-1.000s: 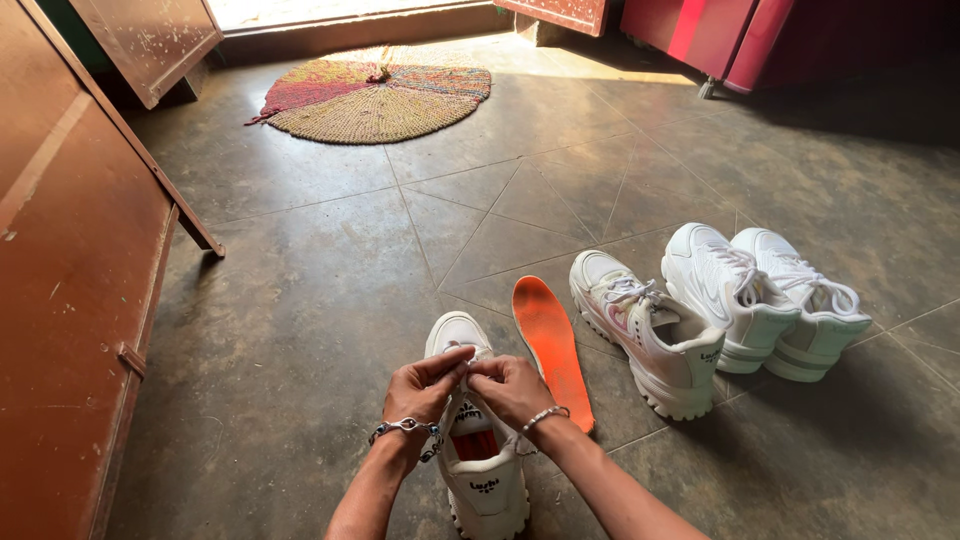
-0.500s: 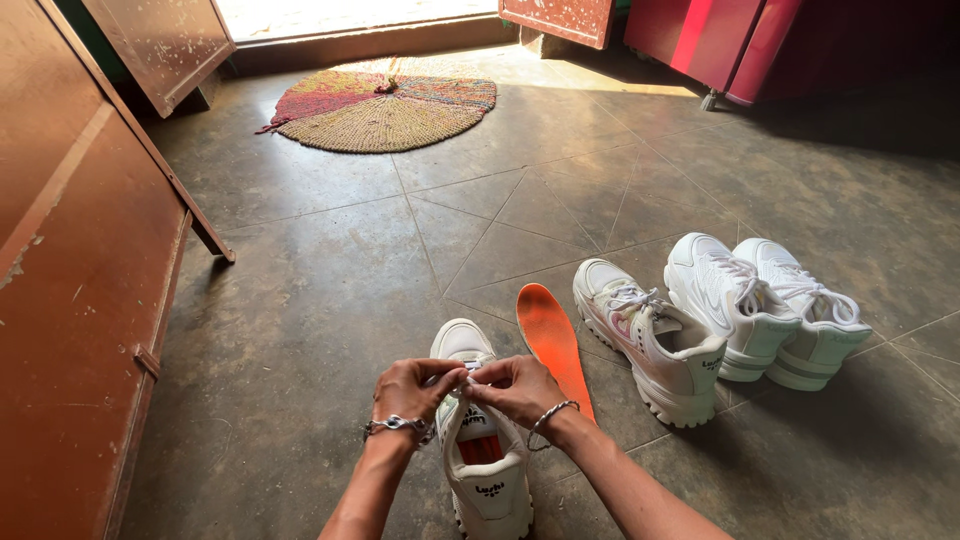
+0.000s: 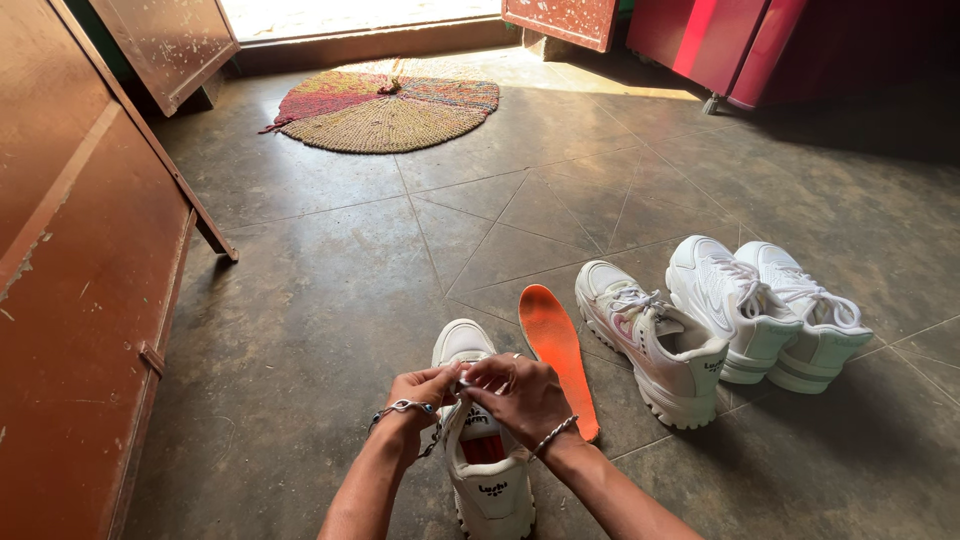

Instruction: The person removes the existing insole from a white sneaker, cleans the interior, and inserts a new orange insole. They then re-lace the shoe and adjust the laces.

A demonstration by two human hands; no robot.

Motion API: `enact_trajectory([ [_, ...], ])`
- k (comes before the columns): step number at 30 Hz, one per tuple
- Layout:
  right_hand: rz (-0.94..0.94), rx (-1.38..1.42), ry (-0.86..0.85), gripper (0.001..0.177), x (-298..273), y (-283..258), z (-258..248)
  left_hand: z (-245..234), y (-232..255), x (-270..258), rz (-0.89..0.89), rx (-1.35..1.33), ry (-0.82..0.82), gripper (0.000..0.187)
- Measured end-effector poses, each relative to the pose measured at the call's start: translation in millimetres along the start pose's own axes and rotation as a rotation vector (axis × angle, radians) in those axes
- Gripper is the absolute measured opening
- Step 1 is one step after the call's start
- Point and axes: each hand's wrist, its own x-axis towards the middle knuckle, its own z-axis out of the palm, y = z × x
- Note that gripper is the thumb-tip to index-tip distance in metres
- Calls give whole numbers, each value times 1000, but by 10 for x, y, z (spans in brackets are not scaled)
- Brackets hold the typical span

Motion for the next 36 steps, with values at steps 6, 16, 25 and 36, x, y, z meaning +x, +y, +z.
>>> enact_trajectory([
  [6,89,100,-45,16,-42,103,-64,-24,-2,-8,11,56,220,28],
  [16,474,1053,-105,16,-53,333,82,-33,-83,165,-200,-223,214,35],
  [25,539,979,-250,21,-110,434,-43,7,-41,225,-42,-494,344,45],
  [36,678,1036,-169,20,-165,537,69,5,-159,469,-338,-539,347,42],
])
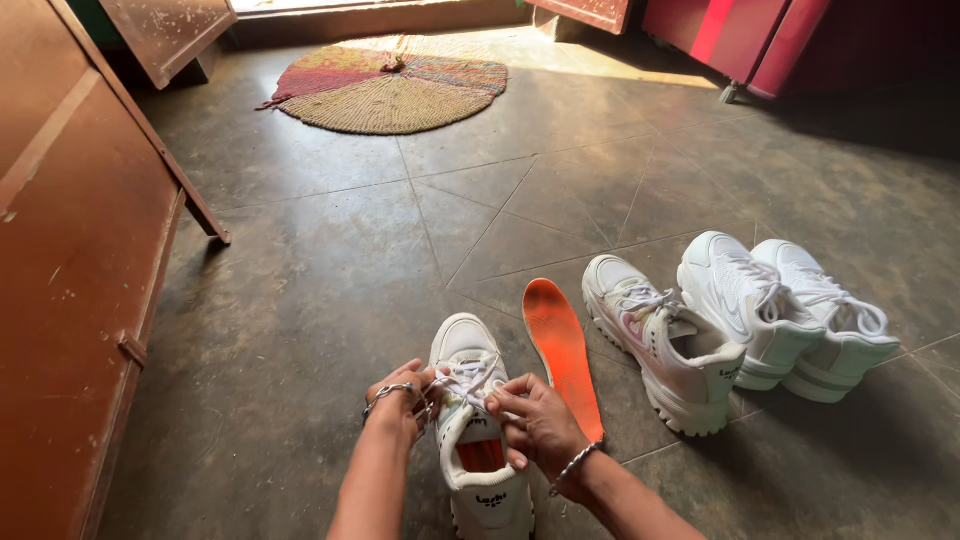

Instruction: The person removes the existing insole from a white sneaker, cleans the interior, and inserts a new orange insole. They then re-lace the shoe and adjust the laces.

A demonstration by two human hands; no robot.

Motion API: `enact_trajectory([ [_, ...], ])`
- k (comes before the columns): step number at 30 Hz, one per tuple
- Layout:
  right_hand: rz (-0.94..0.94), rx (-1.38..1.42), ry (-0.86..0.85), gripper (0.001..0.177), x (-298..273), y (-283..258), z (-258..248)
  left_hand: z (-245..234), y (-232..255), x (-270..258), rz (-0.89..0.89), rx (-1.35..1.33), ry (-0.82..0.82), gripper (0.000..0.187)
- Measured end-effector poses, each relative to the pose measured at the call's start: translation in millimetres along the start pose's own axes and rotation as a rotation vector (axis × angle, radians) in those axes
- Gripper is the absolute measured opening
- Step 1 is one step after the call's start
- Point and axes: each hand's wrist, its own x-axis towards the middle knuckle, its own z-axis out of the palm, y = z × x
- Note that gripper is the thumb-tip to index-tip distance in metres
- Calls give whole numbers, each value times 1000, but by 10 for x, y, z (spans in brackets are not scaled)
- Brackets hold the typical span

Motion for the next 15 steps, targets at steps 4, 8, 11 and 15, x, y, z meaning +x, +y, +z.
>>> enact_trajectory([
  [4,-79,2,56,22,5,84,131,-99,22,-50,10,29,-40,41],
  [8,-105,-118,129,23,135,31,327,-47,81,-73,60,68,-75,50],
  [11,-80,-81,161,22,203,46,385,-4,62,-28,27,98,-43,54],
  [15,-68,-95,199,25,183,95,362,27,56,44,-2,44,-7,56],
])
